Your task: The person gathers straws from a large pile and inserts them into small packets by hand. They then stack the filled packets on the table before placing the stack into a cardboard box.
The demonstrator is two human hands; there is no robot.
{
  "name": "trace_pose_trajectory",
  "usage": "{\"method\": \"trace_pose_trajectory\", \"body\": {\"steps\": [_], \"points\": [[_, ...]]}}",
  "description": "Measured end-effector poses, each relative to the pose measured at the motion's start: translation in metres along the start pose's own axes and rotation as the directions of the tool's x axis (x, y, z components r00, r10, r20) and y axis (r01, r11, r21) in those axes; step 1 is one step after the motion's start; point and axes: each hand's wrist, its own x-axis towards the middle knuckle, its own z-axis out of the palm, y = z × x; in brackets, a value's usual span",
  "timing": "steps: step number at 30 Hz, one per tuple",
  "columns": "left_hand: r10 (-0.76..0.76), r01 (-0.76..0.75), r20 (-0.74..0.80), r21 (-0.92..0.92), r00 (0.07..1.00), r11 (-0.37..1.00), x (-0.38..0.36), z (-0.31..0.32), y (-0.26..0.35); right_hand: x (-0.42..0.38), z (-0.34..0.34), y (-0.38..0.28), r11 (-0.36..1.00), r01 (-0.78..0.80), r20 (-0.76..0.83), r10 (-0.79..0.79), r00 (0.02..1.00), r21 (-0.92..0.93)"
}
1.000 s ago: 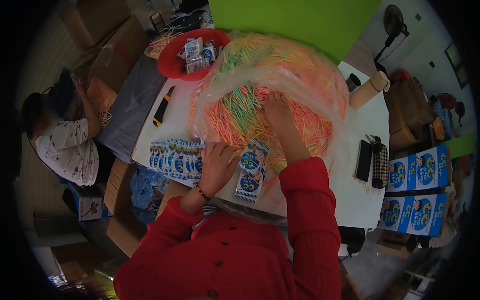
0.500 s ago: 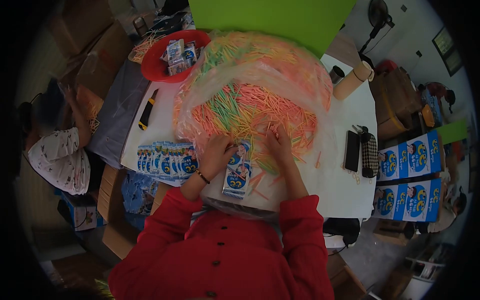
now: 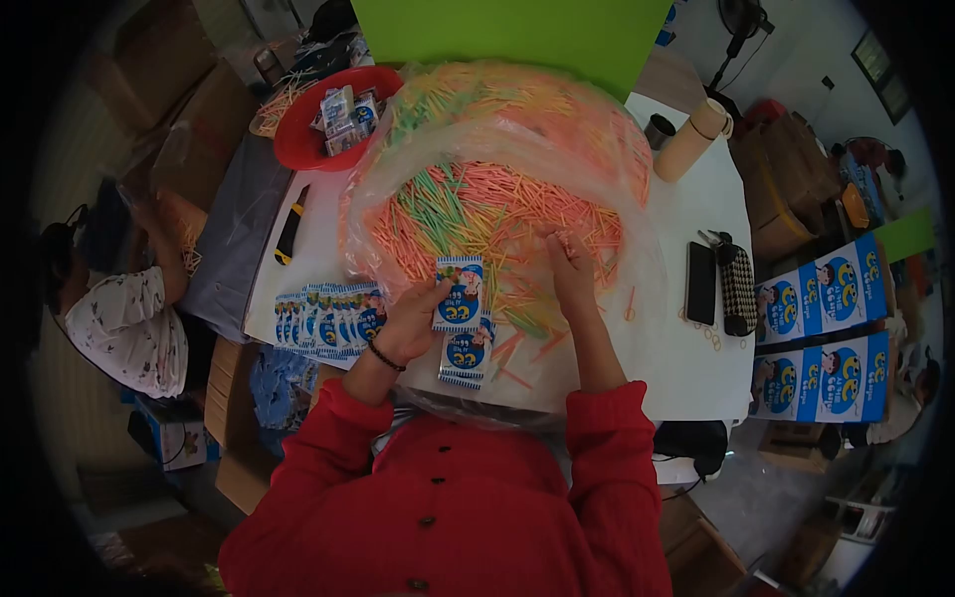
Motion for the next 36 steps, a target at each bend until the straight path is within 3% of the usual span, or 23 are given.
{"method": "trace_pose_trajectory", "body": {"steps": [1, 3, 4, 6, 10, 12, 13, 15, 16, 18, 19, 21, 23, 25, 26, 28, 30, 31, 33, 34, 36], "points": [[-0.093, 0.093, 0.010, 0.027, 0.996, 0.995, 0.000, -0.004, -0.003, -0.002, -0.003, 0.006, 1.000, 0.001, -0.003, -0.001, 1.000, 0.001], [-0.099, 0.096, 0.052, 0.047, 0.994, 0.994, -0.003, -0.007, -0.009, -0.006, -0.009, 0.014, 0.835, 0.156, 0.212, -0.048, 0.976, -0.528], [-0.101, 0.096, 0.092, 0.064, 0.991, 0.993, -0.003, -0.007, -0.011, -0.007, -0.010, 0.014, 0.833, 0.156, 0.208, -0.051, 0.977, -0.530], [-0.057, 0.047, 0.111, 0.085, 0.992, 0.995, -0.005, -0.009, -0.014, -0.010, -0.009, 0.014, 0.996, -0.061, -0.024, 0.059, 0.998, -0.064], [0.088, -0.109, 0.123, 0.176, 0.989, 0.978, -0.006, -0.019, -0.018, -0.012, -0.016, 0.011, 1.000, 0.006, 0.017, -0.007, 1.000, 0.026], [0.095, -0.107, 0.097, 0.127, 0.991, 0.986, -0.009, -0.013, -0.017, -0.018, -0.018, 0.010, 0.978, -0.168, 0.021, 0.166, 0.986, 0.124], [0.101, -0.107, 0.069, 0.077, 0.992, 0.991, -0.010, -0.009, -0.016, -0.018, -0.018, 0.011, 0.978, -0.169, 0.020, 0.168, 0.986, 0.123], [0.123, -0.126, 0.059, 0.058, 0.991, 0.990, -0.009, -0.009, -0.020, -0.018, -0.017, 0.014, 0.855, -0.171, -0.116, 0.258, 0.959, 0.489], [0.143, -0.145, 0.051, 0.043, 0.988, 0.988, -0.010, -0.009, -0.021, -0.016, -0.019, 0.020, 0.855, -0.175, -0.113, 0.261, 0.959, 0.488], [0.139, -0.141, 0.047, 0.025, 0.989, 0.990, -0.012, -0.007, -0.021, -0.015, -0.025, 0.027, 0.548, -0.305, 0.020, 0.464, 0.886, 0.779], [0.137, -0.137, 0.048, 0.007, 0.989, 0.991, -0.012, -0.006, -0.021, -0.017, -0.026, 0.028, 0.548, -0.305, 0.018, 0.466, 0.885, 0.779], [0.141, -0.141, 0.053, 0.011, 0.989, 0.990, -0.012, -0.006, -0.023, -0.021, -0.028, 0.023, 0.379, -0.391, 0.194, 0.463, 0.865, 0.839], [0.150, -0.151, 0.049, 0.013, 0.988, 0.988, -0.011, -0.010, -0.024, -0.024, -0.024, 0.013, 0.393, -0.417, 0.174, 0.523, 0.834, 0.819], [0.144, -0.151, 0.150, 0.031, 0.978, 0.988, -0.011, -0.018, -0.025, -0.027, -0.020, 0.013, 0.401, -0.449, 0.157, 0.581, 0.798, 0.799], [0.147, -0.153, 0.143, 0.033, 0.979, 0.988, -0.011, -0.021, -0.027, -0.030, -0.018, 0.015, 0.465, -0.438, 0.154, 0.531, 0.833, 0.769], [0.293, -0.316, 0.139, 0.195, 0.946, 0.928, -0.010, -0.019, -0.029, -0.038, -0.009, 0.004, 0.522, -0.426, 0.160, 0.478, 0.864, 0.739], [0.318, -0.350, 0.154, 0.276, 0.935, 0.895, -0.013, -0.015, -0.027, -0.050, 0.009, -0.026, 0.644, -0.332, 0.115, 0.355, 0.928, 0.689], [0.340, -0.382, 0.176, 0.353, 0.924, 0.854, -0.015, -0.013, -0.027, -0.054, 0.019, -0.042, 0.643, -0.334, 0.116, 0.357, 0.927, 0.689], [0.332, -0.380, 0.188, 0.376, 0.924, 0.845, -0.014, -0.012, -0.029, -0.062, 0.038, -0.068, 0.784, -0.157, 0.197, 0.045, 0.979, 0.601], [0.328, -0.383, 0.203, 0.400, 0.923, 0.832, -0.014, -0.011, -0.029, -0.066, 0.044, -0.073, 0.784, -0.155, 0.194, 0.045, 0.980, 0.601], [0.356, -0.415, 0.216, 0.393, 0.909, 0.820, -0.014, -0.005, -0.030, -0.072, 0.055, -0.079, 0.897, -0.112, 0.164, 0.044, 0.985, 0.428]]}}
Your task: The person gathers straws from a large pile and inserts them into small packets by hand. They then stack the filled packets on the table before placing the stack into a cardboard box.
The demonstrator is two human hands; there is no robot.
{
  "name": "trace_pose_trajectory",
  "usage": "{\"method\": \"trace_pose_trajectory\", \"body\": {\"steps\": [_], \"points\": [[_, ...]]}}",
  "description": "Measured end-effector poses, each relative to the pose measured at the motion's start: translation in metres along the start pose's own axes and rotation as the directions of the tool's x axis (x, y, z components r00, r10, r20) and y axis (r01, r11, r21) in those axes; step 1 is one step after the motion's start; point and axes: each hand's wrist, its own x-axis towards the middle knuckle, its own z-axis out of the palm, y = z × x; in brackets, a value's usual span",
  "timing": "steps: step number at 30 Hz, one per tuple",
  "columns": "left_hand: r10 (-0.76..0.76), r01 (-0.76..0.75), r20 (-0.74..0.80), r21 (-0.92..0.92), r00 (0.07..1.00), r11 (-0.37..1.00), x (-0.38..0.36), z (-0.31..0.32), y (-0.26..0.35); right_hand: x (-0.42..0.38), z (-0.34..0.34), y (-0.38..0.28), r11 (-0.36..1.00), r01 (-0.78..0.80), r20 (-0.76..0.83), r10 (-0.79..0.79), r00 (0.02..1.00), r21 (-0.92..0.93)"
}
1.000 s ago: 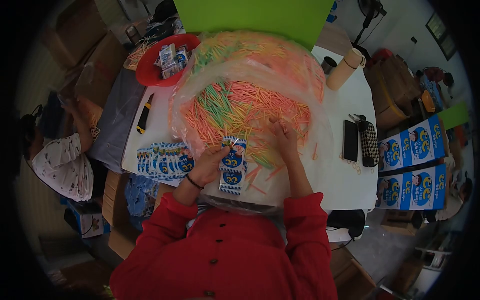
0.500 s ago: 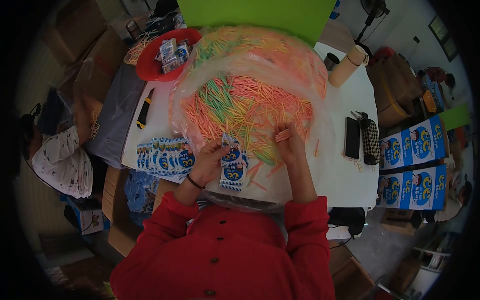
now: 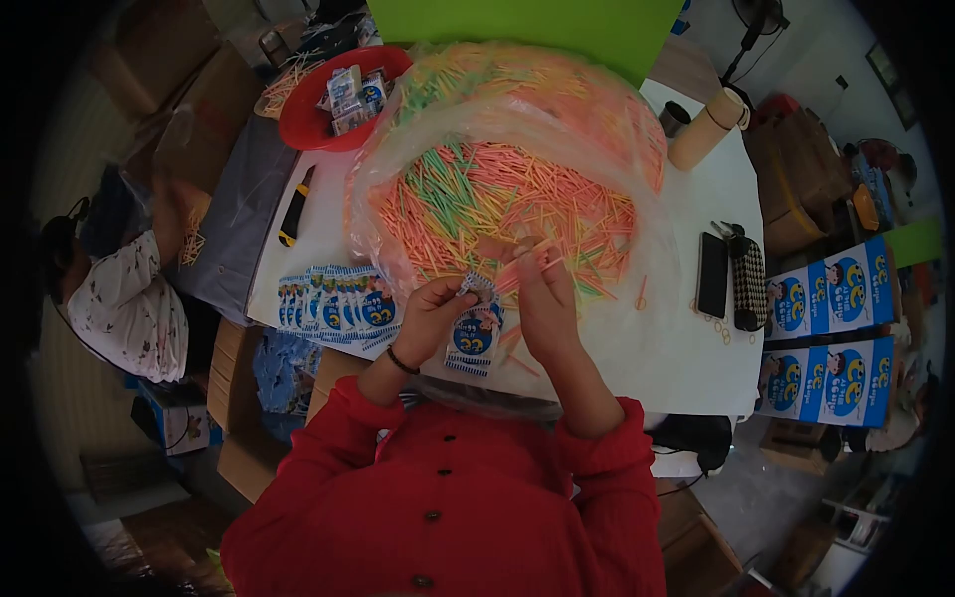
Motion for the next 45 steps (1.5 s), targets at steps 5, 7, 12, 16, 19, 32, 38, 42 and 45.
{"method": "trace_pose_trajectory", "body": {"steps": [5, 7, 12, 16, 19, 32, 38, 42, 45], "points": [[0.059, -0.059, -0.014, 0.000, 0.998, 0.998, -0.002, 0.002, 0.002, 0.008, 0.006, 0.021, 0.983, 0.104, 0.202, -0.072, 0.977, -0.153], [0.075, -0.075, 0.012, 0.020, 0.997, 0.997, -0.003, 0.002, 0.001, 0.009, 0.002, 0.026, 0.959, 0.191, 0.263, -0.133, 0.956, -0.211], [0.050, -0.048, 0.043, -0.059, 0.998, 0.997, 0.000, 0.001, -0.002, 0.002, 0.003, 0.009, 0.726, 0.344, 0.455, -0.048, 0.889, -0.596], [-0.021, 0.040, 0.076, -0.262, 0.997, 0.964, -0.006, 0.004, 0.009, 0.009, 0.001, -0.005, 0.949, 0.216, 0.387, -0.115, 0.915, -0.228], [0.107, -0.103, -0.006, -0.349, 0.994, 0.931, -0.023, 0.001, 0.026, 0.018, -0.019, -0.013, 0.949, 0.180, 0.147, -0.146, 0.978, -0.257], [0.635, 0.255, -0.196, 0.967, 0.747, 0.000, -0.052, -0.065, 0.036, 0.091, -0.062, 0.039, 0.521, 0.228, 0.118, -0.235, 0.965, -0.822], [0.693, 0.165, -0.017, 0.975, 0.721, -0.147, -0.054, -0.039, 0.059, 0.145, -0.012, 0.061, -0.020, 0.489, 0.486, -0.147, 0.861, -0.872], [0.577, 0.005, 0.055, 0.995, 0.815, -0.102, -0.055, -0.023, 0.053, 0.155, 0.017, 0.096, -0.177, 0.382, 0.397, -0.060, 0.916, -0.907], [0.491, -0.117, 0.130, 0.991, 0.862, -0.058, -0.050, -0.012, 0.039, 0.166, 0.031, 0.114, -0.270, 0.204, 0.199, 0.046, 0.979, -0.941]]}}
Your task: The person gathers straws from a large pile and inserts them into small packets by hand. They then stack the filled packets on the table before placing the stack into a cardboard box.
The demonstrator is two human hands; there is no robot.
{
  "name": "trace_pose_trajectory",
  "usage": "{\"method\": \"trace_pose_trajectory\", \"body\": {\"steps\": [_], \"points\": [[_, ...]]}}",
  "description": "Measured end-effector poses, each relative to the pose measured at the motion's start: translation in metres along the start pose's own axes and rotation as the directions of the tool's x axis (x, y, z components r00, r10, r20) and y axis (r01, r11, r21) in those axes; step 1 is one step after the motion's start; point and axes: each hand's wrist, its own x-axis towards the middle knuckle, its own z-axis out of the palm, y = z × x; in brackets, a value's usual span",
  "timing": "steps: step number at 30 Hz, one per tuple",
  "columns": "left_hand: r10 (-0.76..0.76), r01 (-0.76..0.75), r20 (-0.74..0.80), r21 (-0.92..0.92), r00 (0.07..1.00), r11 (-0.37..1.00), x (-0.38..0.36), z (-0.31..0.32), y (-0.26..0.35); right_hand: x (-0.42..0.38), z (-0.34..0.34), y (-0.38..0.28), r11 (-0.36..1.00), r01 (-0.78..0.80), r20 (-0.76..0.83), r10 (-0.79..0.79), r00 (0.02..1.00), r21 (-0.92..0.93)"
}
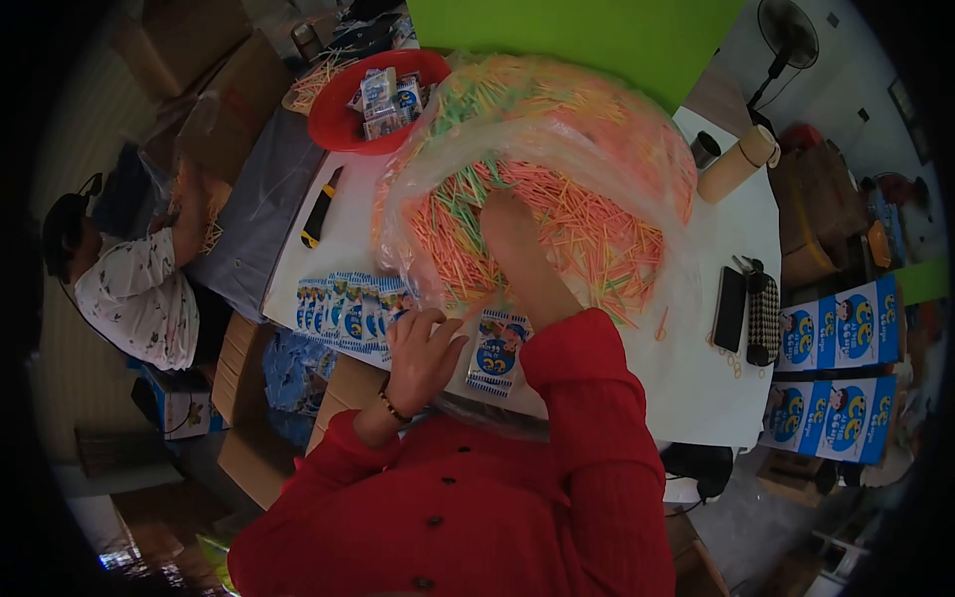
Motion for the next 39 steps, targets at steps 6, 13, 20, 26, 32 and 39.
{"method": "trace_pose_trajectory", "body": {"steps": [6, 13, 20, 26, 32, 39], "points": [[0.017, -0.006, 0.089, -0.118, 0.996, 0.993, 0.009, 0.011, 0.002, -0.013, -0.015, 0.054, 0.928, 0.103, -0.052, -0.090, 0.995, 0.358], [-0.048, 0.086, 0.230, -0.159, 0.972, 0.983, 0.009, 0.025, 0.001, -0.104, -0.038, 0.089, 0.212, 0.073, -0.103, 0.136, 0.985, 0.975], [-0.068, 0.122, 0.256, -0.199, 0.964, 0.972, 0.003, 0.047, -0.003, -0.136, -0.012, 0.099, 0.212, -0.140, 0.074, 0.290, 0.954, 0.967], [-0.049, 0.061, 0.048, -0.286, 0.998, 0.956, -0.005, 0.056, 0.000, -0.140, -0.025, 0.098, 0.136, -0.162, 0.107, 0.340, 0.934, 0.977], [0.003, 0.013, 0.052, -0.313, 0.999, 0.950, -0.005, 0.059, -0.003, -0.137, -0.010, 0.107, 0.415, -0.132, 0.028, 0.249, 0.968, 0.900], [0.085, -0.107, -0.125, -0.184, 0.989, 0.977, 0.014, 0.035, 0.000, -0.130, -0.036, 0.113, 0.115, 0.027, -0.070, 0.388, 0.919, 0.993]]}}
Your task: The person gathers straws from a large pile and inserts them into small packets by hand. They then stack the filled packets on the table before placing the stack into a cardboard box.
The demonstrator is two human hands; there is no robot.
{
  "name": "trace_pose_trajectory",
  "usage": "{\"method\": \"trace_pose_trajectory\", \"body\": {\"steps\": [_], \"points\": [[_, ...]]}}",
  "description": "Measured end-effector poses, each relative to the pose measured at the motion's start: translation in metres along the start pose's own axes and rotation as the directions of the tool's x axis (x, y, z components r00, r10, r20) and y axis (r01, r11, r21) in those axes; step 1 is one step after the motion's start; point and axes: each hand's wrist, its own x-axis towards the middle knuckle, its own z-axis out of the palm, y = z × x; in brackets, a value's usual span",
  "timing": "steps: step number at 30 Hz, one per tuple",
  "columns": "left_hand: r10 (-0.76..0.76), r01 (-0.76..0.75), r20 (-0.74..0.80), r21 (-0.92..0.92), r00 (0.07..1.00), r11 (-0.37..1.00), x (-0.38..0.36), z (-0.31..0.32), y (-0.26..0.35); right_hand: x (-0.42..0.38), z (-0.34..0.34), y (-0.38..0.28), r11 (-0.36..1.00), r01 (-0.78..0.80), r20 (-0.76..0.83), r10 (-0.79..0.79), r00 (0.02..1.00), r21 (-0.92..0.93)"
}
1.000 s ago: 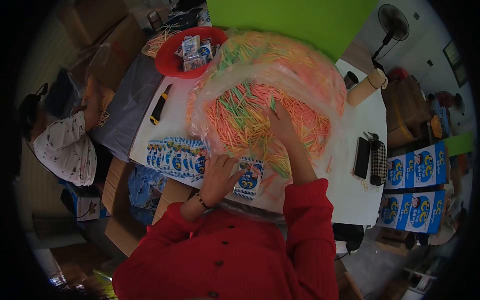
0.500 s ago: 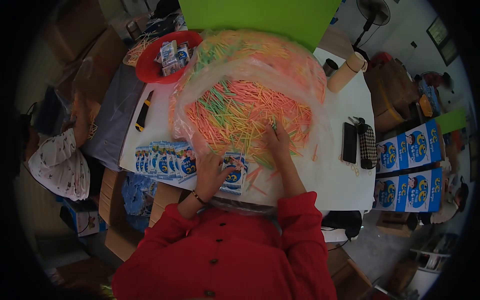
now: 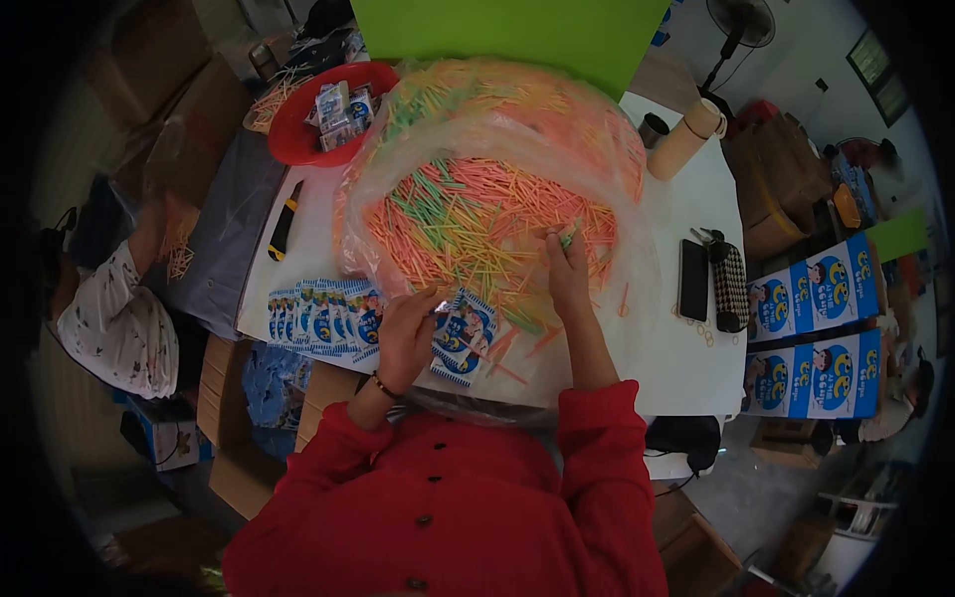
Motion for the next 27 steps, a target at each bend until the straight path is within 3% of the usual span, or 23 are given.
{"method": "trace_pose_trajectory", "body": {"steps": [1, 2, 3, 5, 6, 8, 9, 10, 11, 12, 14, 16, 18, 21, 22, 23, 24, 26, 27], "points": [[-0.154, 0.157, 0.033, -0.272, 0.987, 0.949, -0.001, 0.001, -0.002, -0.003, -0.002, 0.008, 1.000, -0.003, -0.001, 0.003, 1.000, -0.001], [-0.285, 0.296, 0.102, -0.516, 0.953, 0.804, -0.002, 0.003, -0.003, -0.006, -0.004, 0.019, 0.997, 0.020, 0.052, -0.017, 0.999, -0.068], [-0.280, 0.290, 0.100, -0.518, 0.955, 0.805, -0.003, 0.009, -0.005, -0.009, -0.005, 0.021, 0.990, 0.047, 0.104, -0.034, 0.994, -0.133], [-0.413, 0.433, 0.265, -0.811, 0.871, 0.394, -0.007, 0.021, -0.011, -0.012, -0.008, 0.023, 0.984, 0.006, 0.126, 0.017, 0.992, -0.178], [-0.416, 0.434, 0.264, -0.810, 0.870, 0.393, -0.008, 0.022, -0.012, -0.013, -0.008, 0.023, 0.973, -0.044, 0.147, 0.079, 0.986, -0.225], [-0.445, 0.579, 0.550, -0.811, 0.707, -0.083, -0.009, 0.022, -0.015, -0.012, -0.009, 0.024, 0.984, -0.044, 0.124, 0.066, 0.990, -0.173], [-0.441, 0.580, 0.552, -0.810, 0.708, -0.082, -0.004, 0.019, -0.015, -0.008, -0.009, 0.022, 0.992, -0.032, 0.101, 0.045, 0.994, -0.123], [-0.426, 0.565, 0.630, -0.774, 0.649, -0.286, 0.000, 0.015, -0.016, -0.005, -0.010, 0.019, 0.992, -0.033, 0.096, 0.045, 0.994, -0.123], [-0.392, 0.523, 0.704, -0.706, 0.591, -0.478, 0.003, 0.011, -0.015, -0.002, -0.011, 0.016, 0.966, -0.155, 0.012, 0.156, 0.988, 0.209], [-0.393, 0.523, 0.705, -0.705, 0.590, -0.479, 0.010, 0.006, -0.009, -0.001, -0.012, 0.013, 0.821, -0.230, -0.029, 0.286, 0.958, 0.523], [-0.464, 0.451, 0.707, -0.702, 0.534, -0.551, 0.022, 0.000, 0.002, -0.001, -0.013, 0.011, 0.807, -0.230, -0.044, 0.301, 0.953, 0.543], [-0.464, 0.468, 0.696, -0.715, 0.549, -0.519, 0.018, 0.005, -0.005, -0.005, -0.013, 0.009, 0.794, -0.229, -0.060, 0.316, 0.947, 0.563], [-0.461, 0.488, 0.687, -0.725, 0.561, -0.487, 0.011, 0.011, -0.013, -0.015, -0.014, 0.010, 0.986, -0.157, -0.083, 0.161, 0.983, 0.056], [-0.404, 0.559, 0.692, -0.722, 0.599, -0.408, 0.004, 0.016, -0.019, -0.015, -0.023, 0.023, 0.995, -0.087, -0.040, 0.086, 0.996, -0.039], [-0.406, 0.612, 0.678, -0.732, 0.613, -0.298, 0.005, 0.016, -0.017, -0.015, -0.023, 0.020, 0.995, -0.089, -0.038, 0.088, 0.995, -0.039], [-0.406, 0.657, 0.665, -0.732, 0.627, -0.184, 0.005, 0.016, -0.015, -0.014, -0.024, 0.016, 0.975, -0.138, -0.075, 0.153, 0.985, 0.176], [-0.409, 0.657, 0.665, -0.731, 0.625, -0.184, 0.005, 0.016, -0.016, -0.015, -0.021, 0.006, 0.907, -0.171, -0.098, 0.225, 0.969, 0.385], [-0.363, 0.709, 0.667, -0.705, 0.651, -0.026, 0.004, 0.016, -0.018, -0.021, -0.015, -0.010, 0.888, -0.176, -0.038, 0.211, 0.977, 0.424], [-0.374, 0.709, 0.664, -0.704, 0.647, -0.024, 0.006, 0.014, -0.017, -0.025, -0.008, -0.018, 0.866, -0.179, 0.023, 0.191, 0.981, 0.466]]}}
